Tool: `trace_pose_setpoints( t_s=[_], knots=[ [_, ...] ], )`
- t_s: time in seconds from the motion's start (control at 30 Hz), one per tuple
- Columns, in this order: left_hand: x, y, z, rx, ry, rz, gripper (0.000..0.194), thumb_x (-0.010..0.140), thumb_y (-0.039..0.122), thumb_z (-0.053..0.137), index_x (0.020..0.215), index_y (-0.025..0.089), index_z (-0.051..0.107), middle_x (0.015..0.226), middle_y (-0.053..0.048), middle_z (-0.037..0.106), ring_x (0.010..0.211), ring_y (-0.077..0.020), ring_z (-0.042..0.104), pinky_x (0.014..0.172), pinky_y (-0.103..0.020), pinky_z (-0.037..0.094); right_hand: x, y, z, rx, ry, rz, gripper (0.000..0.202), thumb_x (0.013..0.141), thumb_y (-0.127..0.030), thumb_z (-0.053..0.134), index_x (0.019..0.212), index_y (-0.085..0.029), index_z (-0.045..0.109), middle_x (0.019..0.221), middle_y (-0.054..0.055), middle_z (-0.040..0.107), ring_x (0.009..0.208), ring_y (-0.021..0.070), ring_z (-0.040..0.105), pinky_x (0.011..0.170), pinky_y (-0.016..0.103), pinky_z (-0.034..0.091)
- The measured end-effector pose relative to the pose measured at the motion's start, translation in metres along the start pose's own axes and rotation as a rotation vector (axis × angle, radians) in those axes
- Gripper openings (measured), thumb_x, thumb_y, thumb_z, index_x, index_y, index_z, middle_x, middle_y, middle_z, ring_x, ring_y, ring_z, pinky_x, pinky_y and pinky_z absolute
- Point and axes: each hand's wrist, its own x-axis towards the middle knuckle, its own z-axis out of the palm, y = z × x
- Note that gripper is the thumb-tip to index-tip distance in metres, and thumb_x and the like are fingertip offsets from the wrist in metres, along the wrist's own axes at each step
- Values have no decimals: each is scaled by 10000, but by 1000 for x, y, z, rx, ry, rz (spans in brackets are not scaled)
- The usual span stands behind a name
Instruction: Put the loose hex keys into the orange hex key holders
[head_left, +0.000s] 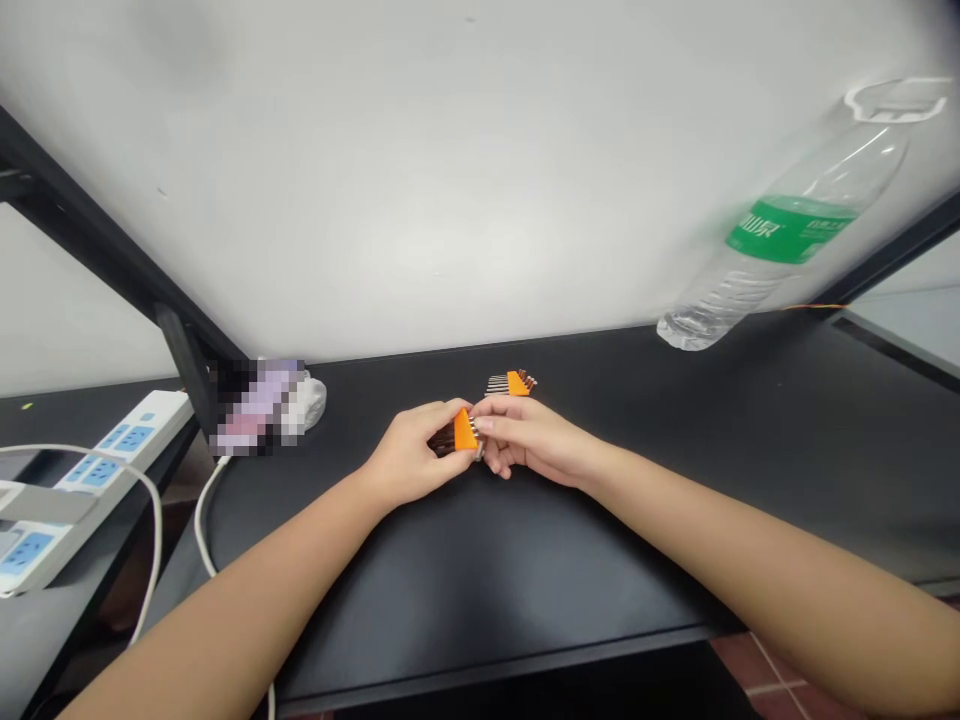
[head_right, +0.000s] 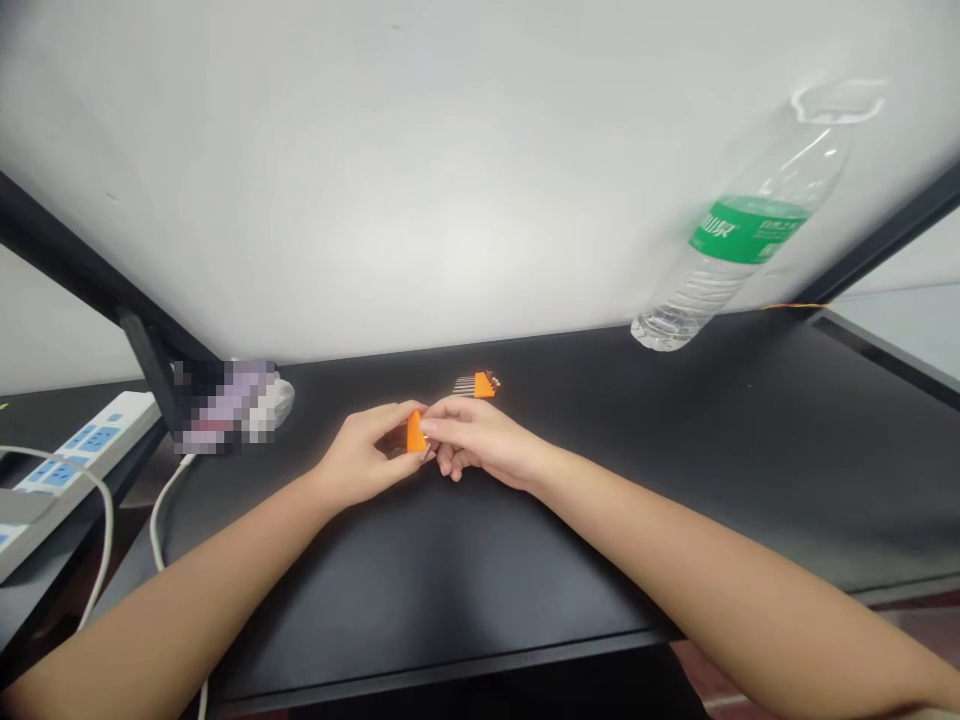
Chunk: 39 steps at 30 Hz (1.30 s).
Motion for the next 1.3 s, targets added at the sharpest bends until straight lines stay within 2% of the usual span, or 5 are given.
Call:
trace_pose_setpoints(
  t_s=[0.2,0.5,0.63,0.77,1.3],
  knots=[
    [0,0,0,-22,-27,15,195,883,263,650,1062,197,689,897,-13,674,756,-130,599,723,-247,486,-4,-4,1,-256,-120,-44,367,863,-419,795,1090,-172,646,857,5,648,613,108,606,572,258,533],
    [0,3,-4,-62,-133,64,168,877,266,674,1031,200,682,859,-1,663,741,-129,586,700,-234,472,-3,-12,-14,-734,-184,-109,380,864,-549,750,884,-177,674,711,-27,581,580,121,541,552,263,434],
    [-1,-4,-6,76,-101,48,280,865,313,697,1128,222,668,886,-6,664,759,-146,599,703,-246,483,-5,-18,-26,-1177,-90,-353,354,920,-516,704,792,-186,702,745,16,649,694,162,580,692,305,454],
    [-2,-12,-4,129,-79,1,320,854,311,707,1161,235,664,874,-1,653,743,-148,604,704,-259,498,-2,-13,-47,-1410,167,-473,168,998,-295,600,1032,-227,750,1024,68,708,938,213,646,841,338,489],
    [-2,-16,0,139,-88,-34,384,829,311,725,1204,256,665,943,-11,686,806,-171,653,749,-285,535,-4,-12,-31,-1864,243,-228,97,922,-175,565,905,-178,660,1009,86,678,758,190,627,644,304,417]
  ],
)
